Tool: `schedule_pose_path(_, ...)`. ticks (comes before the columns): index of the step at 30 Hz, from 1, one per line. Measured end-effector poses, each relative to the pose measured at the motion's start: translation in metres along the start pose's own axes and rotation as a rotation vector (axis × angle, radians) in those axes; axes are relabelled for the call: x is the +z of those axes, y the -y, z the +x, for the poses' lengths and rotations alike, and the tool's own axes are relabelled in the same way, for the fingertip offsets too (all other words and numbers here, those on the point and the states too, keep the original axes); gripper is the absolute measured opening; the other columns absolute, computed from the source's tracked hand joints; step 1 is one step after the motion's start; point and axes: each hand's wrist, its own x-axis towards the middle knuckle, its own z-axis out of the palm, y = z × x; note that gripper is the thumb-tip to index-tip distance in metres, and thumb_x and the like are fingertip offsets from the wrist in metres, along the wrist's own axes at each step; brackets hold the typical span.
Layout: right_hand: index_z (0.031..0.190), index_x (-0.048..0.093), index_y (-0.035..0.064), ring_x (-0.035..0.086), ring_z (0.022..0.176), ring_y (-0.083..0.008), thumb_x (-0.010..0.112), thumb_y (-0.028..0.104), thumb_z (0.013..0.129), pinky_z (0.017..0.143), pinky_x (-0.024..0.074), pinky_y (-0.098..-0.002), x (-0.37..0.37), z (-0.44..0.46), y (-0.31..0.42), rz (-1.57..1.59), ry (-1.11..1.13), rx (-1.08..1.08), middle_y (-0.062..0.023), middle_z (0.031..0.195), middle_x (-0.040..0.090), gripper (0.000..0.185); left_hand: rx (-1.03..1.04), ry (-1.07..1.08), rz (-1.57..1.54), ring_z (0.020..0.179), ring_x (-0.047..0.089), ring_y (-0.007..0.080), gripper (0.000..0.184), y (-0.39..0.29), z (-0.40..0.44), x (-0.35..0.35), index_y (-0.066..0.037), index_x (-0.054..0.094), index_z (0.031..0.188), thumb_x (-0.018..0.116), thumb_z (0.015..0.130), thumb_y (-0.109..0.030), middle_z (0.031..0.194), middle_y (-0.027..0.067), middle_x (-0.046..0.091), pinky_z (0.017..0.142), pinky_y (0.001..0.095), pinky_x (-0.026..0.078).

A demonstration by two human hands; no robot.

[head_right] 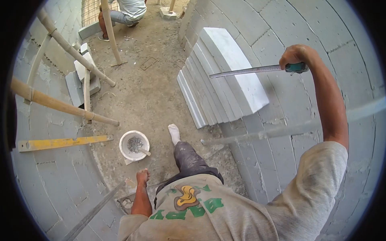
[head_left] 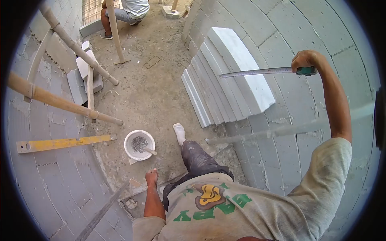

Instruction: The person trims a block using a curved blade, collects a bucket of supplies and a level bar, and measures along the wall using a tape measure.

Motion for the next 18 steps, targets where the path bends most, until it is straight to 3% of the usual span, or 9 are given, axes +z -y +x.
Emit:
schedule_pose_path(3,0.081,0.07,0.0048,0.063,0.06,-0.0254,0.066,0.027,0.061,0.053,0.0487,-0.0366,-0.047,0.062,-0.001,-0.068,0.053,-0.039,-0.0143,0.075,0.065,0.03,0.047,0.038,0.075,0.056,0.057,0.0161,0.026,-0.031,0.04,0.054,-0.001,0.064,0.072,0.06,0.083,-0.024,0.062,0.0067,0.06,0.054,0.0329,0.043)
schedule_pose_path(8,0.079,0.069,0.0005,0.063,0.053,-0.0253,0.066,0.024,0.059,0.046,0.0482,-0.0361,-0.114,0.106,0.028,-0.222,0.064,-0.101,-0.0176,0.071,0.064,0.031,0.232,0.029,-0.003,0.062,0.06,0.0158,0.027,-0.217,0.044,0.151,0.001,0.067,0.084,0.058,0.083,-0.025,0.069,0.0076,0.064,0.061,0.0313,0.046)
schedule_pose_path(11,0.081,0.071,0.0091,0.061,0.063,-0.0219,0.063,0.029,0.054,0.053,0.0455,-0.0375,-0.129,0.137,0.03,-0.279,0.085,-0.046,-0.012,0.078,0.066,0.035,0.34,0.102,-0.031,0.074,0.064,0.0189,0.032,-0.298,0.042,0.193,0.001,0.067,0.097,0.057,0.083,-0.026,0.081,0.012,0.067,0.07,0.0317,0.049)
schedule_pose_path(15,0.085,0.073,0.0125,0.063,0.067,-0.0212,0.062,0.029,0.056,0.058,0.0466,-0.0387,-0.144,0.153,0.034,-0.281,0.178,-0.039,-0.0108,0.082,0.067,0.035,0.492,0.267,-0.052,0.096,0.063,0.0262,0.036,-0.356,0.051,0.268,-0.003,0.065,0.107,0.058,0.083,-0.028,0.101,0.016,0.067,0.084,0.033,0.046)
schedule_pose_path(18,0.088,0.073,0.0118,0.064,0.071,-0.0212,0.061,0.029,0.056,0.06,0.0474,-0.0384,-0.151,0.163,0.035,-0.421,0.197,-0.109,-0.0106,0.084,0.068,0.038,0.527,0.428,-0.074,0.104,0.061,0.0288,0.041,-0.4,0.033,0.32,-0.003,0.061,0.115,0.057,0.084,-0.029,0.109,0.019,0.064,0.088,0.0344,0.045)
